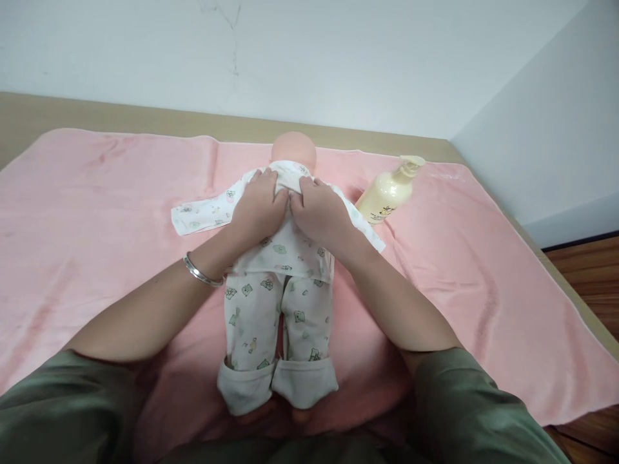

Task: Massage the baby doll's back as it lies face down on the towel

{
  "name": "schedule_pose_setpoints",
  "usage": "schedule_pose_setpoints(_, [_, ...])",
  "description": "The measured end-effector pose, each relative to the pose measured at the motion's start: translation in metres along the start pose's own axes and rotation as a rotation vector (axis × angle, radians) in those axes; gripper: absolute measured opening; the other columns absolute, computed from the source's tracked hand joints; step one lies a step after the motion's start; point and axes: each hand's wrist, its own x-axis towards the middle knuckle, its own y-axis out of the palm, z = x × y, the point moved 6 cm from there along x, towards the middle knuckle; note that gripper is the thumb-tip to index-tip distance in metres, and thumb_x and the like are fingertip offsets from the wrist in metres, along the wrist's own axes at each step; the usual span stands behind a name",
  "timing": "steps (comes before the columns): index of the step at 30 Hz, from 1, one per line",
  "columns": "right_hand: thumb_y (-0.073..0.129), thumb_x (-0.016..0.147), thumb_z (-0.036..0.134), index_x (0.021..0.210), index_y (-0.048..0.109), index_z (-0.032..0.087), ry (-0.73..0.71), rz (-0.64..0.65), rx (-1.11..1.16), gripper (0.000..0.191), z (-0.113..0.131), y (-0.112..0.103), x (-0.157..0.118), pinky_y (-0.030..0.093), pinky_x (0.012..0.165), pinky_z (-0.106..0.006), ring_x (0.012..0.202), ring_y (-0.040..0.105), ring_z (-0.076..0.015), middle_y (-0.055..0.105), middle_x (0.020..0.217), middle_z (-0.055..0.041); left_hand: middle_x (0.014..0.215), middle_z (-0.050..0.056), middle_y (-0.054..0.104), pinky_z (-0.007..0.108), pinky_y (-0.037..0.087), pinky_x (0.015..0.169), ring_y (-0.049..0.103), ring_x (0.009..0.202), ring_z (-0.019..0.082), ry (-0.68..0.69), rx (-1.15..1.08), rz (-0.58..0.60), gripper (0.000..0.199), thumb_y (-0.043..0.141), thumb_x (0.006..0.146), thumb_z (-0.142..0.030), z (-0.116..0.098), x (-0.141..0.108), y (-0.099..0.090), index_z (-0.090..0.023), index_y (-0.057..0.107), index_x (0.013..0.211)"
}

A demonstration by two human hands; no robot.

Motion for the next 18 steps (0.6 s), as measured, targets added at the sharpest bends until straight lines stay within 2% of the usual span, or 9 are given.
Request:
schedule_pose_setpoints(2, [0.038,0.106,0.022,0.115,0.064,0.014,-0.022,0.008,0.025,0.028,0.004,-0.006,-0.005,0.055,0.100,-0.047,0.111,0.067,-0.0334,0.072,0.117,-0.0166,0.128,0.019,0.072,0.062,0.045,0.122,0.062,0.134,0.041,-0.035,0.007,0.001,0.039,0.040,0.097,-0.030,0.005,0.007,-0.003,-0.018,0.069,0.120])
schedule_pose_setpoints(5, [0.037,0.105,0.023,0.104,0.063,0.019,-0.025,0.039,0.087,0.026,-0.004,-0.006,0.000,0.057,0.093,-0.044,0.102,0.068,-0.0308,0.073,0.106,-0.0123,0.130,0.020,0.071,0.059,0.042,0.126,0.060,0.136,0.041,-0.042,0.034,0.001,0.039,0.039,0.099,-0.032,0.003,0.006,-0.003,-0.017,0.068,0.120])
schedule_pose_setpoints(8, [0.035,0.106,0.027,0.112,0.063,0.018,-0.040,0.029,0.137,0.030,-0.017,0.003,0.015,0.054,0.105,-0.048,0.118,0.066,-0.0324,0.071,0.124,-0.0152,0.145,0.026,0.063,0.062,0.032,0.131,0.050,0.148,0.043,0.012,0.089,-0.009,0.048,0.038,0.100,-0.033,-0.007,-0.007,0.002,-0.008,0.064,0.131])
schedule_pose_setpoints(10, [0.034,0.106,0.026,0.125,0.060,0.012,-0.038,-0.014,0.111,0.035,-0.022,0.009,0.024,0.046,0.118,-0.054,0.136,0.057,-0.0351,0.063,0.144,-0.0198,0.154,0.028,0.057,0.061,0.027,0.134,0.044,0.153,0.042,0.104,0.122,-0.011,0.056,0.036,0.100,-0.033,-0.018,-0.017,0.005,-0.001,0.057,0.142])
schedule_pose_setpoints(12, [0.033,0.106,0.024,0.137,0.056,0.005,-0.023,-0.045,0.068,0.042,-0.024,0.013,0.027,0.037,0.125,-0.060,0.149,0.046,-0.0380,0.053,0.157,-0.0231,0.156,0.027,0.056,0.057,0.025,0.136,0.043,0.155,0.039,0.168,0.138,-0.001,0.058,0.035,0.100,-0.031,-0.024,-0.022,0.006,0.000,0.053,0.145])
schedule_pose_setpoints(15, [0.034,0.108,0.027,0.148,0.049,0.001,-0.030,-0.024,0.050,0.050,-0.016,0.015,0.021,0.034,0.126,-0.063,0.152,0.042,-0.0406,0.047,0.164,-0.0239,0.143,0.024,0.066,0.056,0.033,0.131,0.054,0.146,0.038,0.133,0.125,0.005,0.051,0.032,0.100,-0.029,-0.020,-0.016,0.003,-0.006,0.062,0.134])
schedule_pose_setpoints(18, [0.036,0.110,0.027,0.149,0.050,-0.001,-0.045,-0.013,0.007,0.051,-0.002,0.012,0.005,0.038,0.125,-0.060,0.148,0.047,-0.0413,0.054,0.158,-0.0252,0.131,0.021,0.071,0.057,0.043,0.123,0.061,0.133,0.039,0.059,0.091,0.014,0.046,0.031,0.101,-0.032,-0.006,-0.001,-0.003,-0.013,0.067,0.122])
